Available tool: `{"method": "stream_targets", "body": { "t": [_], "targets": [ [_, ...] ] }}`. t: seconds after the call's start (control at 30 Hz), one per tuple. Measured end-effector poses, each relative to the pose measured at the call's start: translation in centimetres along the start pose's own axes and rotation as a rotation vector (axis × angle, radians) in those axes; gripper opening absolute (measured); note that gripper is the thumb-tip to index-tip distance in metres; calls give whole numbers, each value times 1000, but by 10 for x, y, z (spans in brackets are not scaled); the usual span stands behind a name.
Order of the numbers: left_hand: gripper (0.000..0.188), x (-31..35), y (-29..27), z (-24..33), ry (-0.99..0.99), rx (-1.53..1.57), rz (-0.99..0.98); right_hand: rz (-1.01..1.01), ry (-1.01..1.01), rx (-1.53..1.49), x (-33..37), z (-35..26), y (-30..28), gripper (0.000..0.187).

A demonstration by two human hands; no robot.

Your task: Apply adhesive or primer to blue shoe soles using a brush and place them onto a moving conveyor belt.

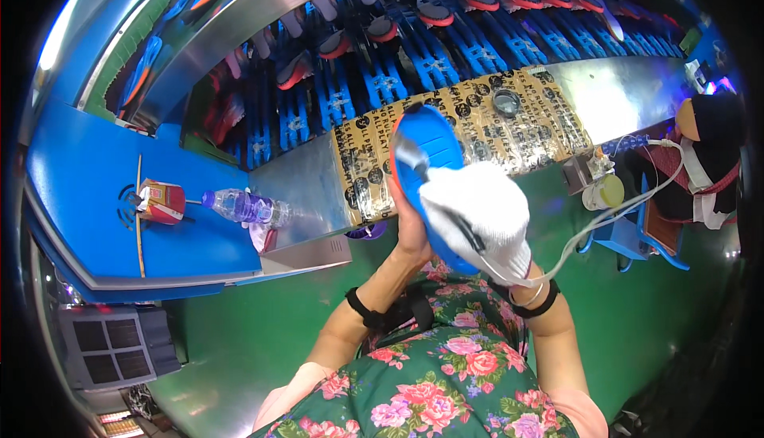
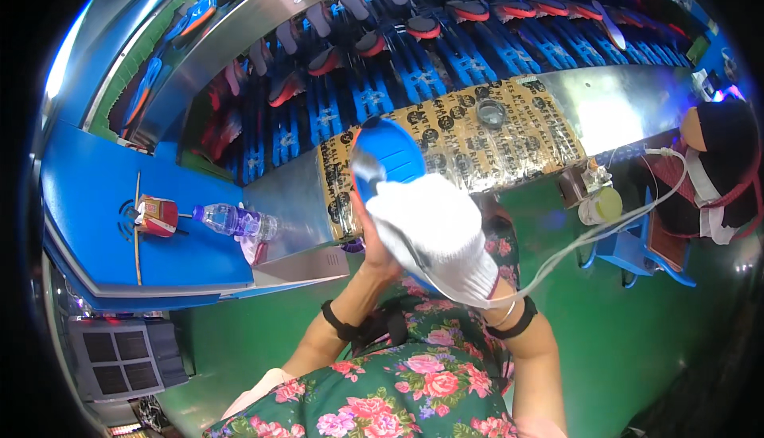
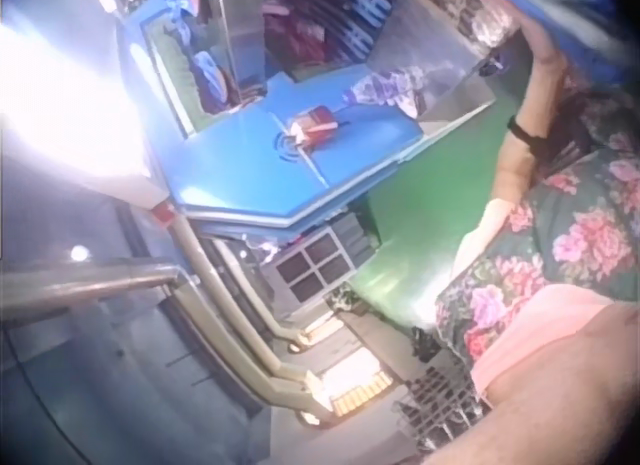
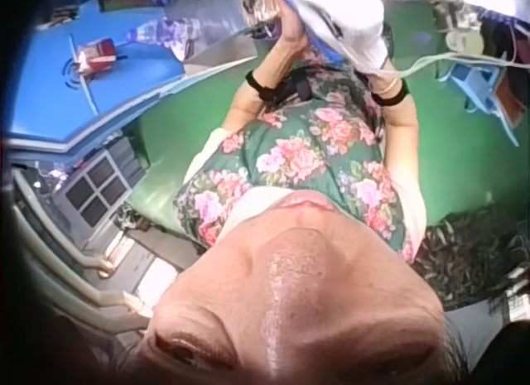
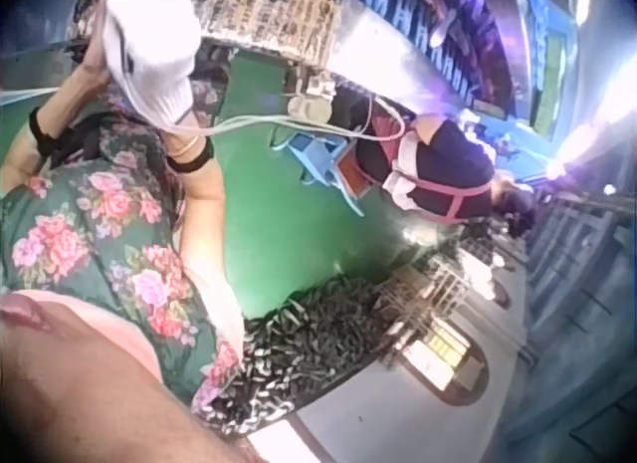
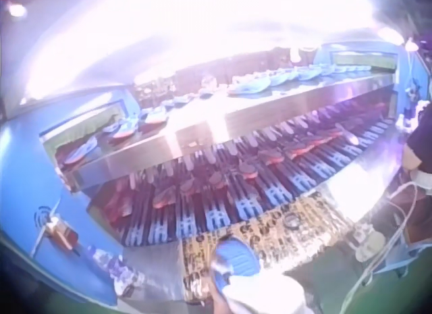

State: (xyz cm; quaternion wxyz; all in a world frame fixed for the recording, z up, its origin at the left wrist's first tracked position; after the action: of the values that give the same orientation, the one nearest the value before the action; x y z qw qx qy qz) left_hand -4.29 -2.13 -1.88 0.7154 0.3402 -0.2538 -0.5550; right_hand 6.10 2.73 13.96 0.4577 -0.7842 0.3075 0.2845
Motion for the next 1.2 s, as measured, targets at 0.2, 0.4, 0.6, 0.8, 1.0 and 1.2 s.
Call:
{"method": "stream_targets", "body": {
  "t": [0.2,0.4,0.6,0.8,1.0,1.2],
  "targets": [
    [101,-3,0,5,0,46,-7,180,278,-315,13,33,-7,22],
    [102,-2,-21,10,-54,-66,49,-64,50,-182,16,8,12,29],
    [103,-13,-8,22,54,8,-15,142,183,-293,19,29,0,20],
    [106,-19,-30,21,61,363,-501,-68,108,-310,17,10,11,20],
    [98,-25,-41,24,141,139,26,23,55,-181,21,19,2,26],
    [103,-27,-14,32,0,165,-282,-73,95,-341,30,16,14,22]
  ]
}}
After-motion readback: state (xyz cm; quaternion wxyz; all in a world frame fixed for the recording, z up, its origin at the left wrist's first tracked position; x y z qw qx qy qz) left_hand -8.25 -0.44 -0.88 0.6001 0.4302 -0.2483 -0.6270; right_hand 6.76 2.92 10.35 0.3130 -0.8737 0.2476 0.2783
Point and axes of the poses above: each hand's wrist, its own x-axis away from the middle knuckle, its own y-axis out of the palm, z = x × y, the point moved 6 cm from there along -x, towards the middle knuckle, and after that the axes turned 12 degrees about -z, right-handed, at the moved point
